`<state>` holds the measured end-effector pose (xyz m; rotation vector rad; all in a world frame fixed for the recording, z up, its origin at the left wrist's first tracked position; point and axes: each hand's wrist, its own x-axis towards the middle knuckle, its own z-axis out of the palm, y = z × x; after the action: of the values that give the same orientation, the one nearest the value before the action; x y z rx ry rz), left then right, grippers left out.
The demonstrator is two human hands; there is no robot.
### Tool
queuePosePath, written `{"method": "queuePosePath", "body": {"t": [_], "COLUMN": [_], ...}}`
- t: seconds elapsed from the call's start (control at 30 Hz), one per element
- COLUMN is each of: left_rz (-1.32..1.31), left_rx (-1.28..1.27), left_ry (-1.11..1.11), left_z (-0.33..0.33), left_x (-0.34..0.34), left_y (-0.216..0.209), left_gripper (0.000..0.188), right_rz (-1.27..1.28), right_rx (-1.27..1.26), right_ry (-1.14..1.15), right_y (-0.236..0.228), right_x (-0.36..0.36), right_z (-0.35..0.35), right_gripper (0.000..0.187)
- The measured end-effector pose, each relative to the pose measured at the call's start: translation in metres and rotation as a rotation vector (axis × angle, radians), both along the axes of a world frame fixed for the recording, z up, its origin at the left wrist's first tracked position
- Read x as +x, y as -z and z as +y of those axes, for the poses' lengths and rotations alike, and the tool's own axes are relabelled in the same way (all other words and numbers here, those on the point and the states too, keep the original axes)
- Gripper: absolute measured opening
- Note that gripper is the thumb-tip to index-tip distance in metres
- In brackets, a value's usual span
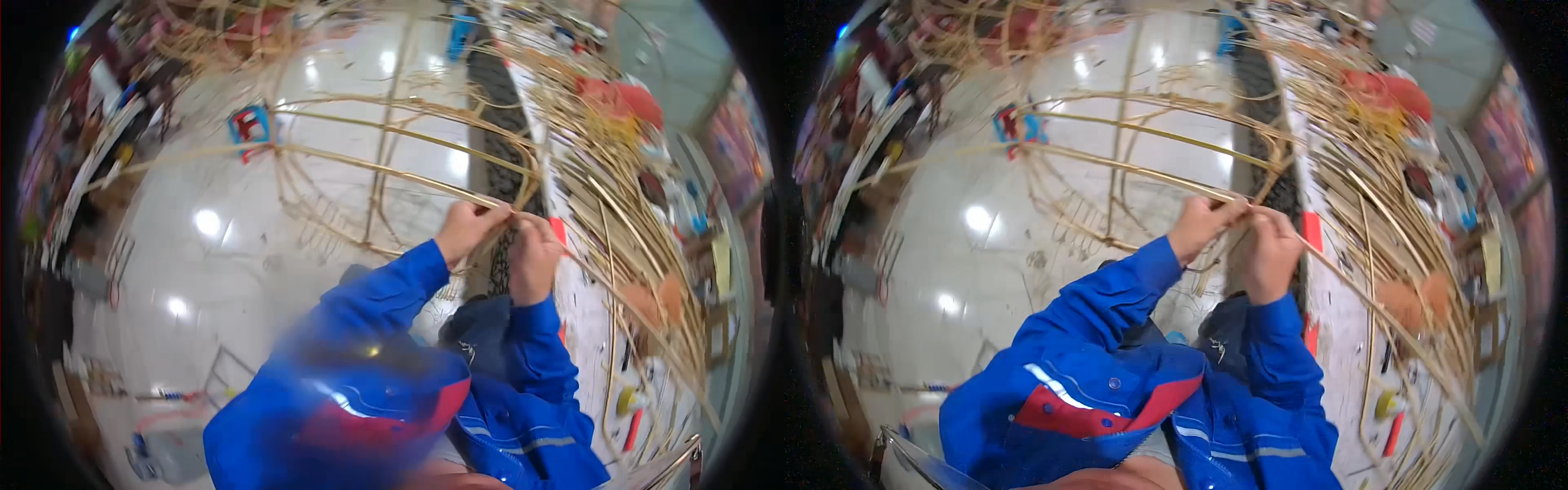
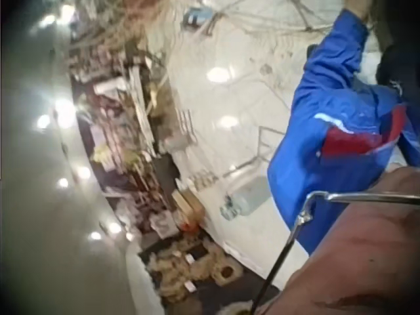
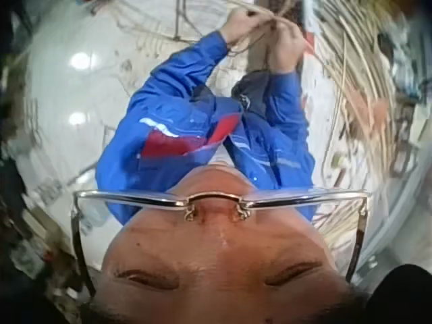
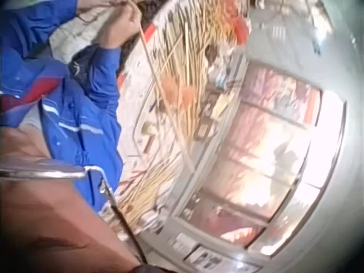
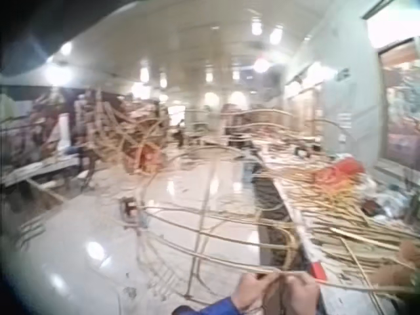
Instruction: The person binds bamboo strips on a large frame using wire, applies glue to the joints from a bottle, cuts wire using pliers, and ties additional bamboo strips together by hand.
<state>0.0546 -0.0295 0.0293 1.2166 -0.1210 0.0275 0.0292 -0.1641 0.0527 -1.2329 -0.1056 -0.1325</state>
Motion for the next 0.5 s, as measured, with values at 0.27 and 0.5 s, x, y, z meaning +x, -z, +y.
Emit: {"method": "queuePosePath", "body": {"t": [0.27,0.5], "left_rz": [-0.706,-0.025], "left_rx": [0.897,0.923], "left_ry": [-0.993,-0.397], "left_z": [0.099,0.122], "left_x": [-0.052,-0.046], "left_y": [0.026,0.029], "left_gripper": [0.037,0.044], "right_rz": [0.025,-0.002], "right_rx": [0.058,0.042], "right_ry": [0.017,0.037], "right_y": [-0.024,-0.032], "right_x": [0.034,0.064], "right_z": [-0.021,-0.038], "right_gripper": [0.016,0.016]}}
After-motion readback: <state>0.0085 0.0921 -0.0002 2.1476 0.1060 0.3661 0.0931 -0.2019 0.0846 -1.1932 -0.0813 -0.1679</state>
